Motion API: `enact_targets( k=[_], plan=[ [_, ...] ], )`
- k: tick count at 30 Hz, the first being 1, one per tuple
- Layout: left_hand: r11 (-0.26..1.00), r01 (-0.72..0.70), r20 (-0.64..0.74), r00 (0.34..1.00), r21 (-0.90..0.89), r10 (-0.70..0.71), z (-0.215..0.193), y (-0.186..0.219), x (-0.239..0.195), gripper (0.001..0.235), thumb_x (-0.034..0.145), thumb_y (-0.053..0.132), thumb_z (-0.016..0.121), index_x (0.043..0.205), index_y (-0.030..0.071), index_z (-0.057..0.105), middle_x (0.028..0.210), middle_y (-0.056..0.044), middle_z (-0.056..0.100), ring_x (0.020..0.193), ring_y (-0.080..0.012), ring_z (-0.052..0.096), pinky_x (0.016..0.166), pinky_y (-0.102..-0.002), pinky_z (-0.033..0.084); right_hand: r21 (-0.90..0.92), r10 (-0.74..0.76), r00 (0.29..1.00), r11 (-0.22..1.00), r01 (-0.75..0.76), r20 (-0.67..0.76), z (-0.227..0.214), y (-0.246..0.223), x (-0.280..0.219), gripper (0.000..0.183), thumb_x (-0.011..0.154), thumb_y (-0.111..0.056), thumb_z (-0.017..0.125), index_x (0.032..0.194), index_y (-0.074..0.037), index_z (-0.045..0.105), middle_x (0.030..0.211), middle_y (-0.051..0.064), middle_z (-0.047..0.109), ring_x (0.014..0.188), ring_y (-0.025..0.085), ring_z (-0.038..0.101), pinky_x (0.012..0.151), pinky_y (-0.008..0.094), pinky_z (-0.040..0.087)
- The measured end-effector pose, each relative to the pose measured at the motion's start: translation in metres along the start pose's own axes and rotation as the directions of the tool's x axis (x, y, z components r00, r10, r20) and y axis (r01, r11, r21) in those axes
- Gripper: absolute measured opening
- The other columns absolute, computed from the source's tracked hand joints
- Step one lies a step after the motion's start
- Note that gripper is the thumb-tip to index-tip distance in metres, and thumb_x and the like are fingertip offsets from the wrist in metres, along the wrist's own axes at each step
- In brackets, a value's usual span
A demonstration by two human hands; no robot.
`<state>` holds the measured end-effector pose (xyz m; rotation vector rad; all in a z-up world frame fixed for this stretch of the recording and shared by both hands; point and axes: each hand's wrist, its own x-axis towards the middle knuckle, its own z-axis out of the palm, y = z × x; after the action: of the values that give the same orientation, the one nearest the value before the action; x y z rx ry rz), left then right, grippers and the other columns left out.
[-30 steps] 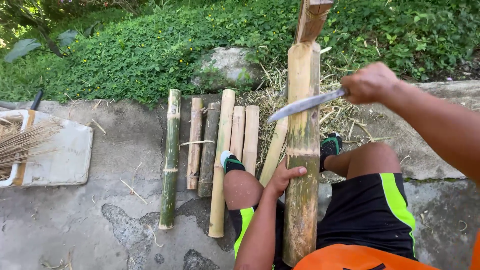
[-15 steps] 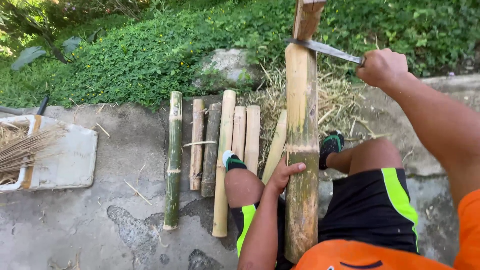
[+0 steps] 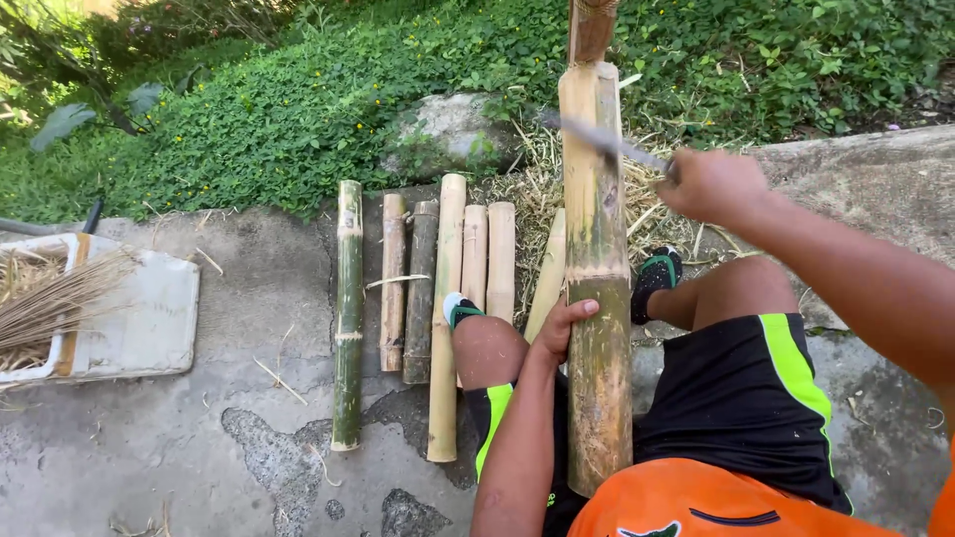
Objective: The recorder uses a knife to strip the outer green layer from a bamboo stalk while sitting outdoors.
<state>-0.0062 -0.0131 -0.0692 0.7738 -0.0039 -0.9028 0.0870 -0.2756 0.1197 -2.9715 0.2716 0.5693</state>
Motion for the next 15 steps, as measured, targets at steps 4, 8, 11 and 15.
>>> enact_targets(
  k=[4, 8, 11, 15],
  plan=[
    [0.999, -0.029, -0.005, 1.000, 0.015, 0.029, -0.006, -0.002, 0.001, 0.065, 0.081, 0.030, 0.077, 0.134, -0.002, 0.056, 0.103, -0.012, 0.072, 0.086, -0.0202, 0.073, 0.078, -0.035, 0.061, -0.111, -0.122, 0.991, 0.986, 0.127, 0.048, 0.024, -0.026, -0.040, 0.033, 0.098, -0.051, 0.055, 0.105, -0.021, 0.069, 0.076, 0.011, 0.072, 0.070, 0.032, 0.074, 0.066, 0.047, 0.057],
    [0.999, -0.045, -0.007, 0.999, 0.017, 0.045, -0.006, -0.006, -0.003, 0.065, 0.081, 0.031, 0.077, 0.133, -0.004, 0.057, 0.103, -0.013, 0.072, 0.086, -0.0206, 0.073, 0.078, -0.035, 0.061, -0.314, -0.353, 0.933, 0.880, 0.357, 0.074, 0.030, -0.015, -0.029, 0.023, 0.094, -0.043, 0.056, 0.097, -0.021, 0.064, 0.068, 0.004, 0.070, 0.061, 0.025, 0.073, 0.057, 0.044, 0.059],
    [0.998, -0.049, -0.016, 0.999, 0.036, 0.049, -0.004, -0.001, -0.001, 0.064, 0.080, 0.032, 0.077, 0.131, -0.002, 0.059, 0.102, -0.013, 0.072, 0.085, -0.0207, 0.073, 0.078, -0.035, 0.061, -0.309, -0.325, 0.946, 0.898, 0.312, 0.011, 0.024, -0.015, -0.024, 0.020, 0.095, -0.038, 0.056, 0.095, -0.019, 0.063, 0.066, 0.005, 0.069, 0.058, 0.025, 0.072, 0.054, 0.044, 0.057],
    [0.997, -0.045, -0.049, 0.998, 0.064, 0.048, -0.016, -0.014, 0.007, 0.061, 0.081, 0.031, 0.078, 0.130, -0.001, 0.060, 0.102, -0.011, 0.071, 0.085, -0.0205, 0.071, 0.077, -0.036, 0.061, -0.335, -0.236, 0.966, 0.906, 0.260, 0.109, 0.017, -0.026, -0.043, 0.025, 0.100, -0.038, 0.052, 0.096, -0.017, 0.064, 0.067, 0.003, 0.071, 0.056, 0.021, 0.072, 0.052, 0.040, 0.056]
  ],
)
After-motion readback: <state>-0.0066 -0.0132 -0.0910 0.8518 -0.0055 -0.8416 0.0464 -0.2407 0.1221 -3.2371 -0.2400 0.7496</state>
